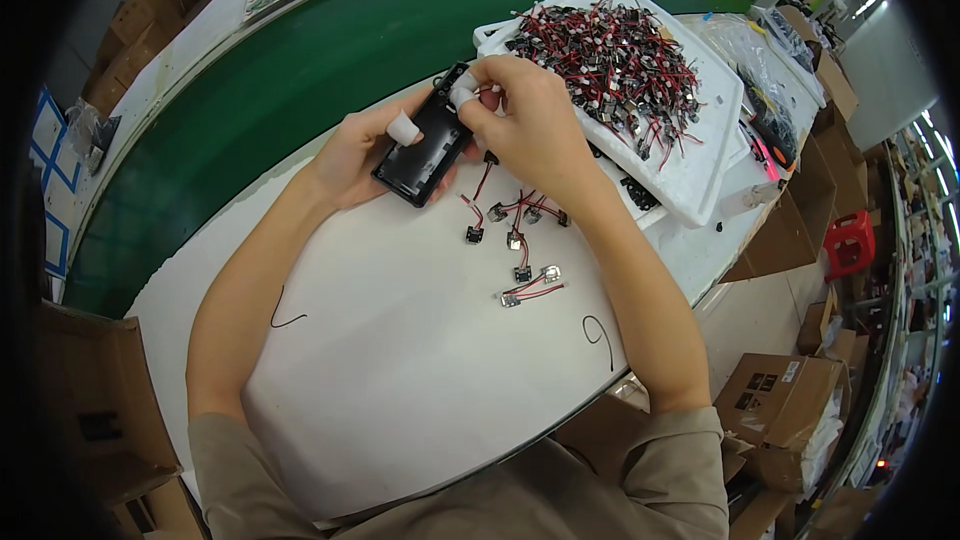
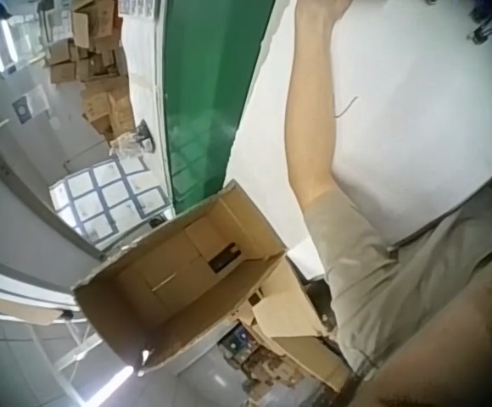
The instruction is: The person assembles small fan components by hand, inserting electronic components into plastic fan housings.
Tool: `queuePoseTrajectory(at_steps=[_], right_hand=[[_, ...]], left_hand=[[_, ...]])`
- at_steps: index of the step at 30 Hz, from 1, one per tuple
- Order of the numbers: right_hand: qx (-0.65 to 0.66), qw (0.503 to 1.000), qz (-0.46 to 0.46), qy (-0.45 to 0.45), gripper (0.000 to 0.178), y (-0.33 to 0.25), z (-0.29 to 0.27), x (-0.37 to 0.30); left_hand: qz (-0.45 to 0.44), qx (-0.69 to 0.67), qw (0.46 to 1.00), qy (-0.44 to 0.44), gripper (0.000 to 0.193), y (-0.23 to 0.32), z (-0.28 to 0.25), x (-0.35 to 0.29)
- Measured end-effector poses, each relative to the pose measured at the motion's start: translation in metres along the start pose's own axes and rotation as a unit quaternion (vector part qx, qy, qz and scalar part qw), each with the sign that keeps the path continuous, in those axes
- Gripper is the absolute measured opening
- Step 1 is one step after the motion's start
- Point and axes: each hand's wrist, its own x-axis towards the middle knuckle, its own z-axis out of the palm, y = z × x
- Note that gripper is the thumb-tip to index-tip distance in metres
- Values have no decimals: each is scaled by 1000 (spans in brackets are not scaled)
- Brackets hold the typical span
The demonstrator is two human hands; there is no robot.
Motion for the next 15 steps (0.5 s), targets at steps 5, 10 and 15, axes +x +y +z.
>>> queuePoseTrajectory(at_steps=[5, 10, 15], right_hand=[[-44, 998, -53, -7, 16, 7, 2, 1], [-30, 999, -15, -22, 15, 2, 0, 0], [-42, 998, -35, -15, 15, 8, 1, 0]], left_hand=[[-7, -15, 1000, -11, 45, 0, -4, 0], [-14, -26, 999, -13, 40, 0, -4, 0], [-18, -14, 1000, 16, 43, 1, 3, 1]])
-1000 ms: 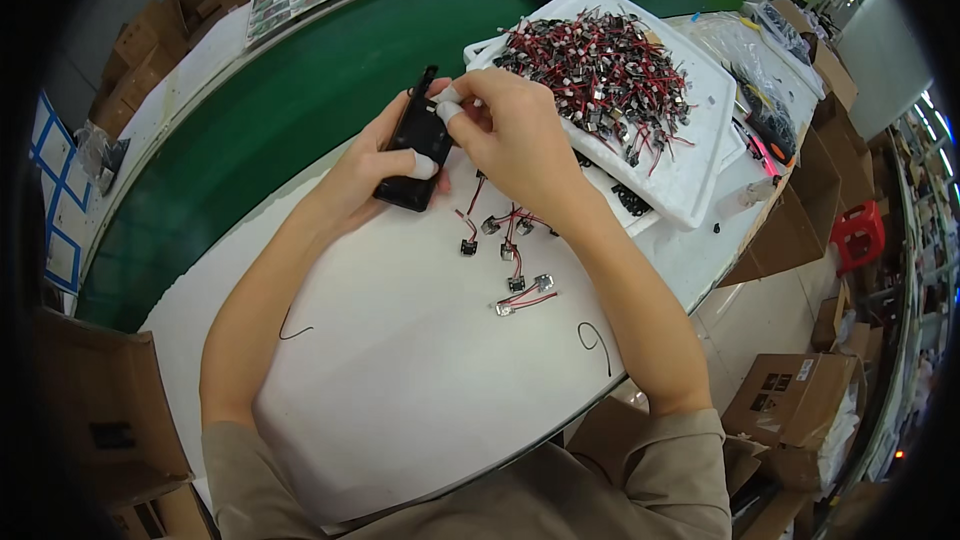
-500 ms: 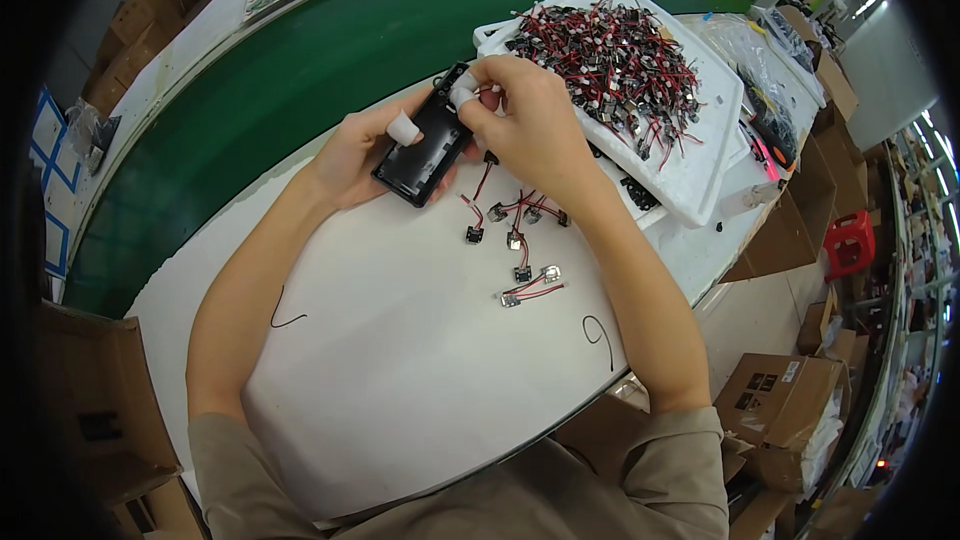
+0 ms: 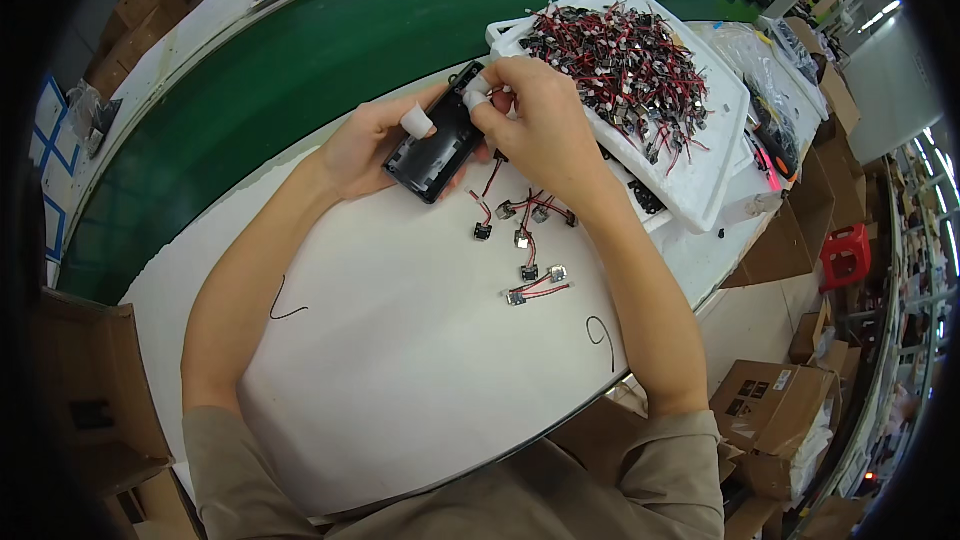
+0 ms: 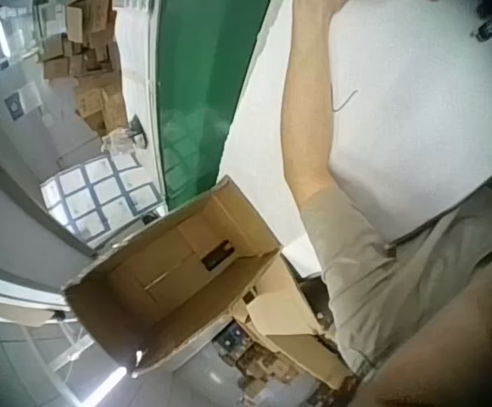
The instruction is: The person assembles small fan components by hand, inserting electronic components into plastic fan housings.
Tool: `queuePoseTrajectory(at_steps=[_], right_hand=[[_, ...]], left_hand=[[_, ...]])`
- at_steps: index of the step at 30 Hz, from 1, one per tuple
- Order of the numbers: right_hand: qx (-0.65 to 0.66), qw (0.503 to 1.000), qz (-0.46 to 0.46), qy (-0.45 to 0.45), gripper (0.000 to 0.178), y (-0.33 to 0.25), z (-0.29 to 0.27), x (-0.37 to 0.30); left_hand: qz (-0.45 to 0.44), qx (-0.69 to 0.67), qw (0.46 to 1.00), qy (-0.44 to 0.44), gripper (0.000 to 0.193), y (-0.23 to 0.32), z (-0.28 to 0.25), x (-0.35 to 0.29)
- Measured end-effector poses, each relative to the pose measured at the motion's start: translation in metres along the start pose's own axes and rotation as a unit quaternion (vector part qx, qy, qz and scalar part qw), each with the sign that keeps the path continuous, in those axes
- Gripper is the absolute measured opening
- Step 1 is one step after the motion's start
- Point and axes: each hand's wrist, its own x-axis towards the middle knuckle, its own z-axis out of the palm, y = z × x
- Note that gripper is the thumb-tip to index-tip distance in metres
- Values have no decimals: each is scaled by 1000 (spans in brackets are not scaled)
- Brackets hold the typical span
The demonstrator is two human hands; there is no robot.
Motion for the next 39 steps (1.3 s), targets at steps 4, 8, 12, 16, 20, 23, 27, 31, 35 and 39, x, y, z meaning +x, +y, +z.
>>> queuePoseTrajectory(at_steps=[4, 8, 12, 16, 20, 23, 27, 31, 35, 39], right_hand=[[-12, 1000, 26, -9, 16, -7, -2, 0], [-18, 1000, 11, 6, 16, -5, 0, -1], [-97, 994, -46, 18, 16, -5, 6, -3], [-126, 991, -41, 18, 15, -10, 9, -5], [-76, 994, 66, -31, 14, -15, 5, -4], [-10, 990, 130, -57, 15, -15, 4, -3], [-3, 994, 103, -23, 15, -15, 6, -3], [-87, 995, 47, -4, 15, -11, 6, -4], [-92, 994, 49, -25, 14, -16, 7, -4], [-136, 990, -26, -13, 12, -9, 9, -7]], left_hand=[[-2, -10, 1000, 2, 51, 0, -2, -1], [-2, 0, 1000, -28, 37, 0, -4, -1], [-13, -2, 1000, 19, 48, -1, -3, 0], [-11, 3, 1000, 22, 46, 1, 0, 0], [-11, 8, 1000, 20, 47, 1, 0, -1], [-29, -24, 999, -3, 48, 1, -2, -2], [-18, -27, 999, 22, 48, 0, 1, -2], [-26, -12, 999, 26, 45, 1, 0, -2], [-40, 24, 999, 20, 43, -1, -3, -1], [-49, 74, 996, 14, 41, 1, -3, -1]])
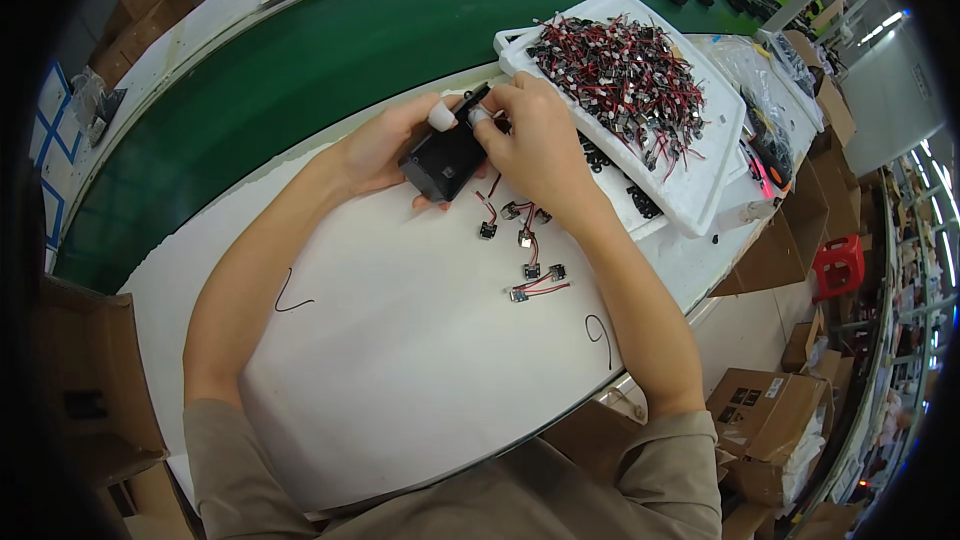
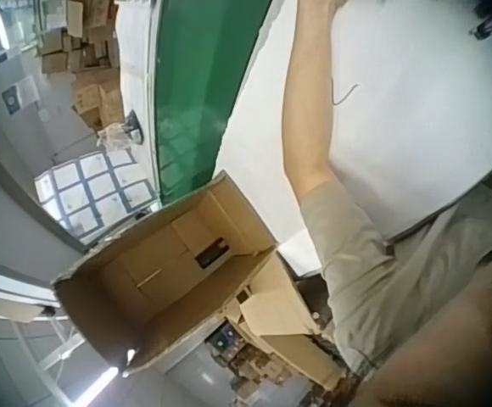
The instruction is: The person assembles small fan components by hand, inserting electronic components into plastic fan housings.
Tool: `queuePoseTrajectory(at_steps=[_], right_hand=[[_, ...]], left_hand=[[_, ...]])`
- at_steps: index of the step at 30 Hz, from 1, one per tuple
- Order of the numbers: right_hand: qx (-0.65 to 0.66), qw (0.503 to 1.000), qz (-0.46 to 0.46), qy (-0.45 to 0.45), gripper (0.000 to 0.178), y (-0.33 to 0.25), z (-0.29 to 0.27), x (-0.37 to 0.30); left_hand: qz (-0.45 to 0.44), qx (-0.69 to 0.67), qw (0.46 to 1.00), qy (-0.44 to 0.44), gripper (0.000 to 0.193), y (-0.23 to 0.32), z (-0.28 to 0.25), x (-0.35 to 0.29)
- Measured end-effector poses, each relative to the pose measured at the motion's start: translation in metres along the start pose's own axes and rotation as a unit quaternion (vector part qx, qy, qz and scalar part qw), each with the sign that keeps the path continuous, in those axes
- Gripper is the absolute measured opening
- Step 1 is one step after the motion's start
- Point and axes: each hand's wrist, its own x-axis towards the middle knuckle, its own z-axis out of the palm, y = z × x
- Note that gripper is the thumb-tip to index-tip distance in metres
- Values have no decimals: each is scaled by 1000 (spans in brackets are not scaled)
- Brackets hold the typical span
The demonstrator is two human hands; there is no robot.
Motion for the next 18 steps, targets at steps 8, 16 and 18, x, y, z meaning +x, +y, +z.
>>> queuePoseTrajectory(at_steps=[8, 16, 18], right_hand=[[25, 999, 27, -20, 15, -3, -2, 2], [152, 975, 127, -98, 32, 1, -11, 5], [152, 979, 110, -80, 38, -4, -10, 5]], left_hand=[[14, -12, 1000, 16, 38, 1, 0, -1], [11, -18, 1000, 2, 42, 2, 0, -1], [14, -26, 1000, 2, 41, 4, -1, -4]])
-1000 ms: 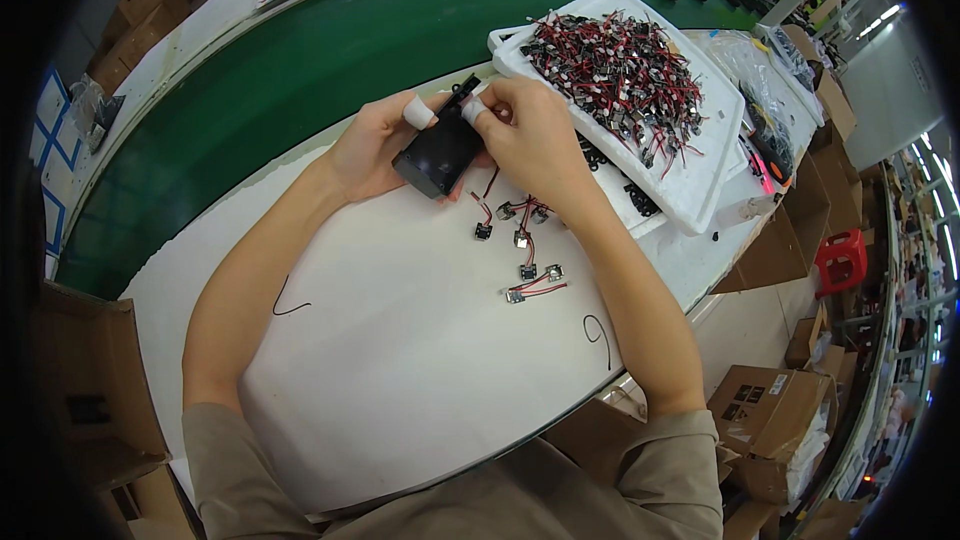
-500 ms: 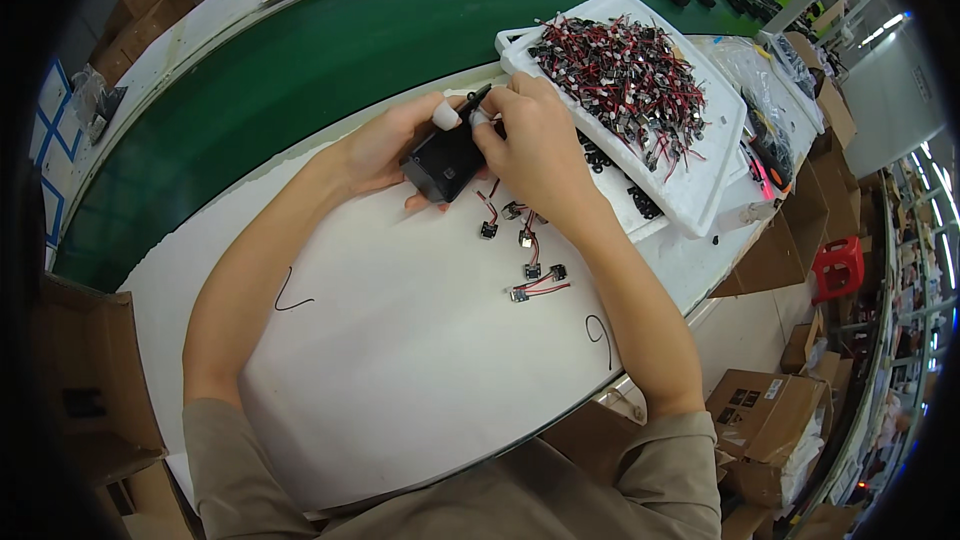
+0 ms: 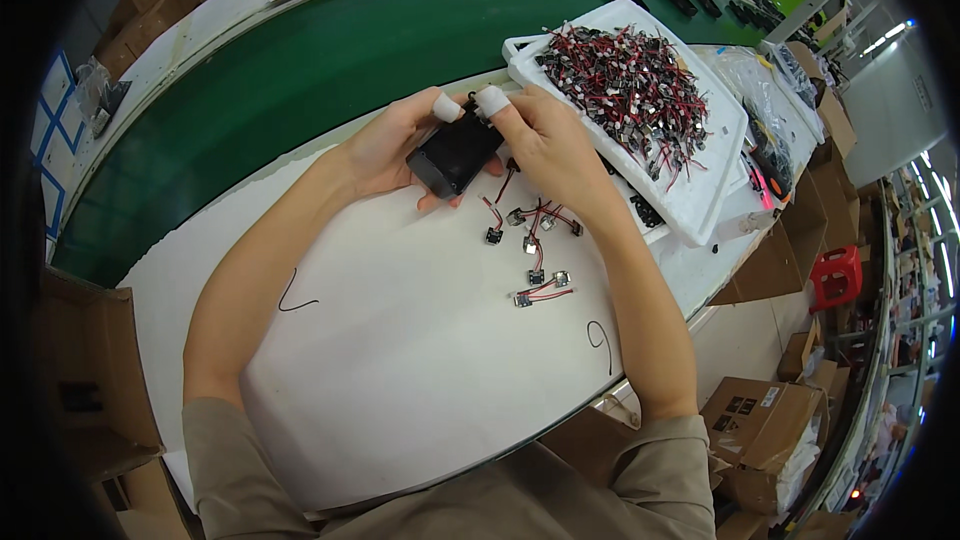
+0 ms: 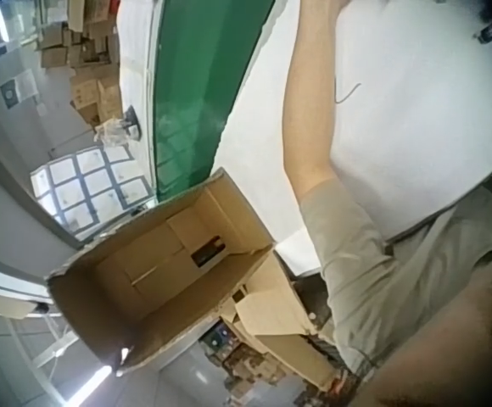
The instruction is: The person assembles small fan components by hand, inserting electronic components into plastic fan housings.
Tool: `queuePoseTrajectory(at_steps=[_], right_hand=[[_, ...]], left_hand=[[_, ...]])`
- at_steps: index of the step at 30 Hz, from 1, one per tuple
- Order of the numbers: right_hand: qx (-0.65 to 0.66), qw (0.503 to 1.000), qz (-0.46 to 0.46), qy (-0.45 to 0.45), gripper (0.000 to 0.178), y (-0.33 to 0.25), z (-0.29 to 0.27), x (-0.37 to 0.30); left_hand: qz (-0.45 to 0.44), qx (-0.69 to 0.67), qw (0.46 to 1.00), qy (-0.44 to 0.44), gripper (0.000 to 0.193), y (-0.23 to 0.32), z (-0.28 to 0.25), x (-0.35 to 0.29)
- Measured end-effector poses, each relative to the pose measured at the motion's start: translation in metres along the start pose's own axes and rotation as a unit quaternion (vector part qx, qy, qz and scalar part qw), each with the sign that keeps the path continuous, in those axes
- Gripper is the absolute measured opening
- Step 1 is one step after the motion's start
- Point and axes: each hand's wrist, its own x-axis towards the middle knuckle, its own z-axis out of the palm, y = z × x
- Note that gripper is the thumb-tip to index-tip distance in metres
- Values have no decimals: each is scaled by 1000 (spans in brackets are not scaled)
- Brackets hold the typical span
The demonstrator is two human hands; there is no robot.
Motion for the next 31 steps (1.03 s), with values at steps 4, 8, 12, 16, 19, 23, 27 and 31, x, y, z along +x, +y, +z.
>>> queuePoseTrajectory(at_steps=[4, 8, 12, 16, 19, 23, 27, 31], right_hand=[[-18, 999, -26, 44, 36, 2, -2, 1], [1, 980, -106, 166, 23, 3, -6, 4], [13, 975, -112, 194, 22, -3, -4, 1], [-11, 977, -145, 154, 21, 1, -3, -5], [-17, 977, -160, 141, 21, 4, 1, -5], [-36, 976, -160, 143, 23, 8, 2, -4], [-11, 974, -175, 145, 22, 0, 4, -2], [-44, 978, -170, 109, 21, 8, 6, 0]], left_hand=[[18, -44, 999, -3, 38, 3, 1, 0], [49, 21, 996, 67, 52, 11, 1, 4], [69, 35, 962, 263, 27, 23, -38, 38], [73, 200, 901, 379, 28, 42, -82, 104], [60, 328, 810, 483, 40, 40, -122, 152], [31, 406, 735, 543, 47, 47, -122, 192], [7, 517, 618, 593, 58, 55, -164, 199], [57, 503, 661, 555, 75, 41, -126, 165]])
